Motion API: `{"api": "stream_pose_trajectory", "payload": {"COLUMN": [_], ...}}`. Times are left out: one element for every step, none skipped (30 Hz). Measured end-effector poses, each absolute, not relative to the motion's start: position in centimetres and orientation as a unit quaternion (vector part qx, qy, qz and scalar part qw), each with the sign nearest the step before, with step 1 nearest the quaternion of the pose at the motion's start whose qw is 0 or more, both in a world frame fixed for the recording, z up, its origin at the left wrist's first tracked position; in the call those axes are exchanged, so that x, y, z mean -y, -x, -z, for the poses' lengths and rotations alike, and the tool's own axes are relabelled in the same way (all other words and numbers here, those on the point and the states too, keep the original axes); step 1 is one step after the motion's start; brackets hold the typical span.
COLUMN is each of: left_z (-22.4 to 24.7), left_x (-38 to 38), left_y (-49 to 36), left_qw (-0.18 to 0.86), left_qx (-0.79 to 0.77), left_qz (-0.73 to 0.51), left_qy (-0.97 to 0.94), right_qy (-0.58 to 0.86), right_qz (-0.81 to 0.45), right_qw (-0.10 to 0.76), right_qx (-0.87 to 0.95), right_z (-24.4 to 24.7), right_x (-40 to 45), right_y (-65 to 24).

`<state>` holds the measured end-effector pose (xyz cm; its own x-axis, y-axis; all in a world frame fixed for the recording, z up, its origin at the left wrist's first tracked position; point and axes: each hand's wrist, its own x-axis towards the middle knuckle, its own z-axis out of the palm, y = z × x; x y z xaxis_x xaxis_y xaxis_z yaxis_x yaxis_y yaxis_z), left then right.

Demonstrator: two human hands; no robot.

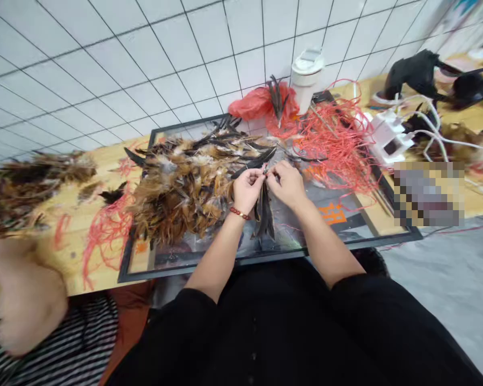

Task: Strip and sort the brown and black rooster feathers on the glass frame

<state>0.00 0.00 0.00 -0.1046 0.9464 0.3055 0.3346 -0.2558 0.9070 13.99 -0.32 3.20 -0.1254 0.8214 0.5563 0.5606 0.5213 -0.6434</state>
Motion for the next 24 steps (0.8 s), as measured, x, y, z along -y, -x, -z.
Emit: {"api": "stream_pose_trajectory", "payload": {"left_z": [-0.2, -0.4, -0.6, -0.8, -1.0, -1.2, -1.5, -1.7, -1.9, -2.1, -2.3, -2.4, -2.6, -2.7, -2.8, -2.8, -2.8, -2.7, -2.7, -2.7, -2.7, -2.8, -3.0, -3.2], "left_x": [0.2, 0.5, 0.7, 0.9, 1.0, 1.1, 1.2, 1.3, 1.3, 1.4, 1.5, 1.5, 1.6, 1.7, 1.8, 1.8, 1.8, 1.8, 1.7, 1.6, 1.5, 1.5, 1.4, 1.4], "left_y": [0.1, 0.1, 0.1, 0.2, 0.2, 0.2, 0.2, 0.3, 0.3, 0.3, 0.3, 0.3, 0.3, 0.3, 0.3, 0.2, 0.1, 0.0, -0.2, -0.3, -0.4, -0.4, -0.5, -0.4], "left_qw": [0.276, 0.26, 0.246, 0.235, 0.224, 0.219, 0.219, 0.223, 0.229, 0.235, 0.238, 0.24, 0.242, 0.246, 0.256, 0.273, 0.3, 0.333, 0.372, 0.413, 0.456, 0.499, 0.537, 0.57], "left_qx": [-0.532, -0.53, -0.528, -0.525, -0.522, -0.518, -0.513, -0.508, -0.503, -0.497, -0.491, -0.485, -0.479, -0.472, -0.466, -0.46, -0.455, -0.451, -0.448, -0.446, -0.447, -0.449, -0.454, -0.458], "left_qz": [-0.512, -0.509, -0.509, -0.511, -0.516, -0.524, -0.532, -0.54, -0.545, -0.547, -0.547, -0.545, -0.543, -0.542, -0.541, -0.543, -0.545, -0.549, -0.554, -0.558, -0.56, -0.556, -0.55, -0.542], "left_qy": [-0.615, -0.626, -0.634, -0.639, -0.642, -0.64, -0.636, -0.633, -0.631, -0.632, -0.635, -0.64, -0.646, -0.65, -0.651, -0.648, -0.637, -0.62, -0.595, -0.564, -0.528, -0.49, -0.451, -0.414], "right_qy": [0.457, 0.447, 0.438, 0.431, 0.425, 0.421, 0.42, 0.42, 0.418, 0.415, 0.41, 0.409, 0.412, 0.419, 0.429, 0.44, 0.45, 0.457, 0.461, 0.463, 0.464, 0.464, 0.464, 0.463], "right_qz": [-0.154, -0.167, -0.178, -0.186, -0.196, -0.202, -0.201, -0.195, -0.184, -0.172, -0.159, -0.147, -0.135, -0.122, -0.109, -0.095, -0.083, -0.073, -0.064, -0.056, -0.049, -0.043, -0.04, -0.038], "right_qw": [0.469, 0.472, 0.475, 0.48, 0.487, 0.493, 0.499, 0.5, 0.497, 0.49, 0.481, 0.473, 0.467, 0.464, 0.462, 0.461, 0.46, 0.459, 0.458, 0.454, 0.449, 0.443, 0.439, 0.436], "right_qx": [0.74, 0.741, 0.742, 0.741, 0.738, 0.734, 0.731, 0.732, 0.738, 0.748, 0.758, 0.767, 0.771, 0.771, 0.768, 0.765, 0.761, 0.758, 0.758, 0.759, 0.762, 0.766, 0.769, 0.771], "right_z": [-3.3, -3.4, -3.6, -3.7, -3.8, -3.9, -4.0, -4.0, -3.9, -3.7, -3.5, -3.3, -3.1, -2.9, -2.7, -2.7, -2.6, -2.7, -2.7, -2.8, -2.8, -2.9, -2.9, -3.0], "right_x": [0.4, 0.5, 0.5, 0.6, 0.6, 0.6, 0.6, 0.5, 0.5, 0.4, 0.2, 0.1, 0.0, -0.1, -0.2, -0.2, -0.2, -0.2, -0.1, 0.0, 0.1, 0.2, 0.3, 0.4], "right_y": [-13.9, -13.9, -13.9, -13.9, -14.0, -14.0, -14.1, -14.2, -14.3, -14.4, -14.5, -14.5, -14.6, -14.6, -14.7, -14.7, -14.7, -14.7, -14.7, -14.7, -14.6, -14.5, -14.5, -14.4]}}
